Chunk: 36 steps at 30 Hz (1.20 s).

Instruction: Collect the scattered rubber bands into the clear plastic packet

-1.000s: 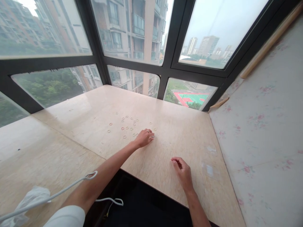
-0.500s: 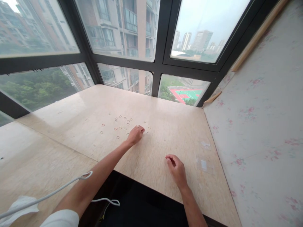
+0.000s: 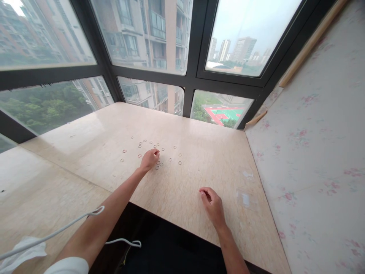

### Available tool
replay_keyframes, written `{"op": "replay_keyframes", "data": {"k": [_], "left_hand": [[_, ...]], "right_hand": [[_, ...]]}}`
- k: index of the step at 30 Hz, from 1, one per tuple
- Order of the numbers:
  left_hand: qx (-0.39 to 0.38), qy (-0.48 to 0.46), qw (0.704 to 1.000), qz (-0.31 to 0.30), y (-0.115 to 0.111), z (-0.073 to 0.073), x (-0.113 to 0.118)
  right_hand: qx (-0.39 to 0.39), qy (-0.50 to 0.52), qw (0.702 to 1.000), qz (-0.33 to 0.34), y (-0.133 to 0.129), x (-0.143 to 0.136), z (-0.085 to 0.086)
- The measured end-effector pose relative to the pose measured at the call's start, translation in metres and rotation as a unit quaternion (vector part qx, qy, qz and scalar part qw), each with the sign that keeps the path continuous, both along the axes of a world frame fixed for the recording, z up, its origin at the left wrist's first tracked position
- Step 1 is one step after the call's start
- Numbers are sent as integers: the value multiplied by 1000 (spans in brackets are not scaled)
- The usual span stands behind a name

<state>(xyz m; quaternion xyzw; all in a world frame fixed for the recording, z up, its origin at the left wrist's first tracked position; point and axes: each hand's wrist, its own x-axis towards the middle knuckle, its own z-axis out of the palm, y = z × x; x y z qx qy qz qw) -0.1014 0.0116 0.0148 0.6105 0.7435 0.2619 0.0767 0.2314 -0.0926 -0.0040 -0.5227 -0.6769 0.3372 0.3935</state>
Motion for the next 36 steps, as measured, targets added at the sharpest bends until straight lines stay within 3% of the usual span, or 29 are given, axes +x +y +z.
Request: {"op": "replay_keyframes", "data": {"k": [3, 7, 11, 14, 17, 22, 28, 32, 36], "left_hand": [[51, -55, 997, 12, -11, 5, 23], [108, -142, 984, 3, -33, 9, 81], [109, -177, 977, -42, -59, -8, 143], [101, -162, 979, -72, -77, -23, 170], [109, -165, 978, -72, -88, -28, 177], [96, -253, 961, -56, -94, -23, 170], [81, -251, 962, -74, -94, -18, 170], [85, -252, 961, -77, -96, -16, 169], [88, -253, 960, -79, -97, -16, 167]], "right_hand": [[0, 0, 1000, 1, 0, 0, 0], [1, -2, 1000, -1, 0, 0, 0], [3, 6, 1000, 2, 1, 1, 0], [6, 19, 1000, -2, 1, 0, 1], [12, 32, 999, -6, 1, 0, 4], [19, 62, 998, -18, 2, -1, 8], [-41, 184, 980, -69, -9, 0, 9], [-82, 244, 963, -87, -38, 4, 12], [-160, 264, 949, -63, -92, 16, 1]]}}
